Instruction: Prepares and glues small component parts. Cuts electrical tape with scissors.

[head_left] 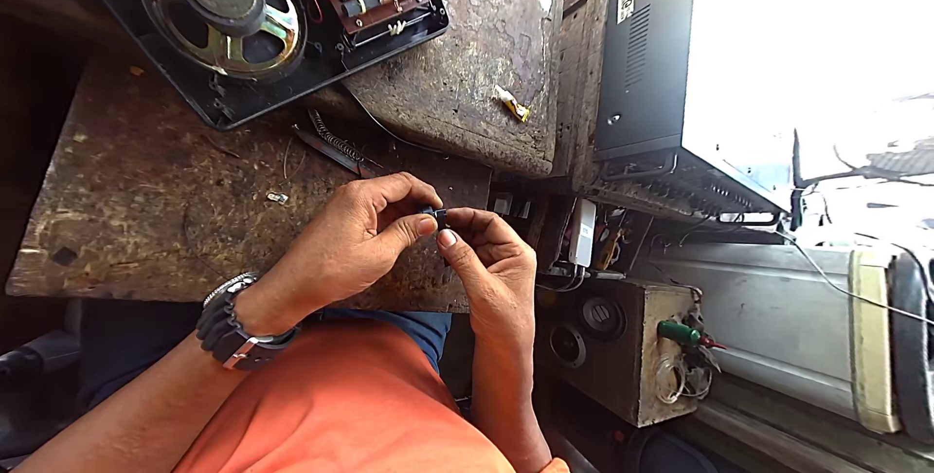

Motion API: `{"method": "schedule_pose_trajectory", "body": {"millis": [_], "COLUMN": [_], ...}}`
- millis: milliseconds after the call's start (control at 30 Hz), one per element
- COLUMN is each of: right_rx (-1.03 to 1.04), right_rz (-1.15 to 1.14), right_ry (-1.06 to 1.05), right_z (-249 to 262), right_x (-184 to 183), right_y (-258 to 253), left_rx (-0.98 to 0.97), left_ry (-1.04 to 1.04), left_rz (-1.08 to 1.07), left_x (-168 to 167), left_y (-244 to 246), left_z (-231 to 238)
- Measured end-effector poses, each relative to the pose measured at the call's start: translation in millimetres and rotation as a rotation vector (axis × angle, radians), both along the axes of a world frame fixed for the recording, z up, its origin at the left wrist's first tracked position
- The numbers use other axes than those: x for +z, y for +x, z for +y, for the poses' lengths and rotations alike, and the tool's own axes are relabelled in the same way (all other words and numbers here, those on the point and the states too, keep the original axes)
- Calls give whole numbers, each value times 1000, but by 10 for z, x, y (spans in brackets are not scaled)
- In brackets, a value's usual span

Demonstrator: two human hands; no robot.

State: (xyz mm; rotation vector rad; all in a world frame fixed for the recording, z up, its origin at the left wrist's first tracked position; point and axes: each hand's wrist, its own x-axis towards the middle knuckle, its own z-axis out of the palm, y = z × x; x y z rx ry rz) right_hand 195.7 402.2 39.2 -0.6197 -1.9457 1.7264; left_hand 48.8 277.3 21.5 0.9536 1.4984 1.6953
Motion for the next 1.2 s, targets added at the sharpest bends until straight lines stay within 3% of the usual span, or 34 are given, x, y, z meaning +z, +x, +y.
{"method": "schedule_pose_trajectory", "body": {"millis": [333,567,733,1033,1200], "right_rx": [23,9,8,-11,-56], "right_rz": [56,66,80,83,91], "right_ry": [-34,-96,-87,15,86], "right_z": [13,27,20,-17,-80], "right_x": [-76,-125,-113,-7,39], "right_y": [-28,-25,-21,30,27], "left_rx": [-16,32,146,149,129], "left_ry": [21,-163,-105,-44,-44], "left_rz": [-130,364,618,267,183], "left_x": [-9,48,82,31,25], "left_y": [29,70,126,106,108], "left_z": [15,-32,-11,36,48]}}
